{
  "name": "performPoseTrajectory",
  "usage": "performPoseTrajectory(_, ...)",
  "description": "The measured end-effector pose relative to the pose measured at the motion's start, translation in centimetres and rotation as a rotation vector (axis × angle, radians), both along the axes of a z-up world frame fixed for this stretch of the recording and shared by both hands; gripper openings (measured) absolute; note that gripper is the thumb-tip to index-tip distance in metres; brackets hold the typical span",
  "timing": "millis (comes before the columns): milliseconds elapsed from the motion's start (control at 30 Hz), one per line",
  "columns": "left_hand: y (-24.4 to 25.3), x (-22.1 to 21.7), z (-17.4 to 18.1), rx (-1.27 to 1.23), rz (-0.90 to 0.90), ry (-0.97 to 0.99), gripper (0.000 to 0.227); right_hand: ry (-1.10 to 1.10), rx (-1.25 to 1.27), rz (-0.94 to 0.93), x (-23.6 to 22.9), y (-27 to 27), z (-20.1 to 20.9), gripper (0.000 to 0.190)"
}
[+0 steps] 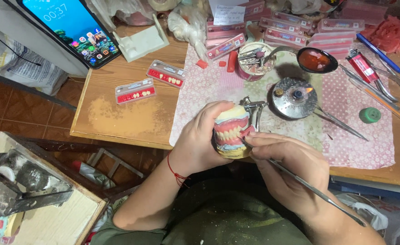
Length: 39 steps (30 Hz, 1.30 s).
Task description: The person works on a dental model, using a metal tool to apply and smooth a pink substance onto the gum area. They then use tweezers to adjust the teeth and inspect the fit of the upper and lower sections. Finally, they use a rotary tool to grind a small pink object.
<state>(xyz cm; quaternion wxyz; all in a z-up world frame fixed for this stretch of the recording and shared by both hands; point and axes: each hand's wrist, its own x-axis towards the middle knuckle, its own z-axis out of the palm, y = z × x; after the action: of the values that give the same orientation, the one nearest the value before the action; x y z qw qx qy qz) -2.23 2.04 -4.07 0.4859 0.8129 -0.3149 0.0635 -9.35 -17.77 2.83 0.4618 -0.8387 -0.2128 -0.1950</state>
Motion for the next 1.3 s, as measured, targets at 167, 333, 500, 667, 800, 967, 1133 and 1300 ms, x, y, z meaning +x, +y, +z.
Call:
performPoseTrajectory(167,-0.1,-0.1,0.2,-0.005,0.004,-0.036,0.092,-0.009,0.011,0.008,0.0,-0.1,-0.4,0.003)
performPoseTrajectory(333,-0.1,-0.1,0.1,-0.005,0.0,-0.022,0.094,-0.044,0.025,0.009,0.1,0.1,-0.4,0.004)
performPoseTrajectory(500,-0.2,-0.1,0.2,-0.016,0.003,-0.027,0.092,-0.086,0.021,0.01,0.1,0.1,-0.8,0.006)
performPoseTrajectory(667,-0.1,-0.1,0.3,0.0,0.005,0.021,0.091,-0.102,0.01,0.007,0.1,0.1,-1.0,0.005)
performPoseTrajectory(800,-0.1,-0.1,0.3,-0.01,-0.001,0.032,0.091,-0.117,0.019,0.01,0.2,0.2,-1.1,0.003)
performPoseTrajectory(967,-0.1,-0.1,0.0,-0.011,-0.004,0.016,0.093,-0.144,0.011,0.003,0.1,0.2,-1.3,0.003)
performPoseTrajectory(1133,-0.2,-0.1,0.1,-0.009,0.005,0.002,0.09,-0.188,-0.011,-0.011,0.0,0.3,-1.6,0.004)
performPoseTrajectory(1300,-0.2,-0.1,0.0,-0.012,0.004,-0.008,0.09,-0.187,0.014,-0.013,0.1,0.3,-1.9,0.005)
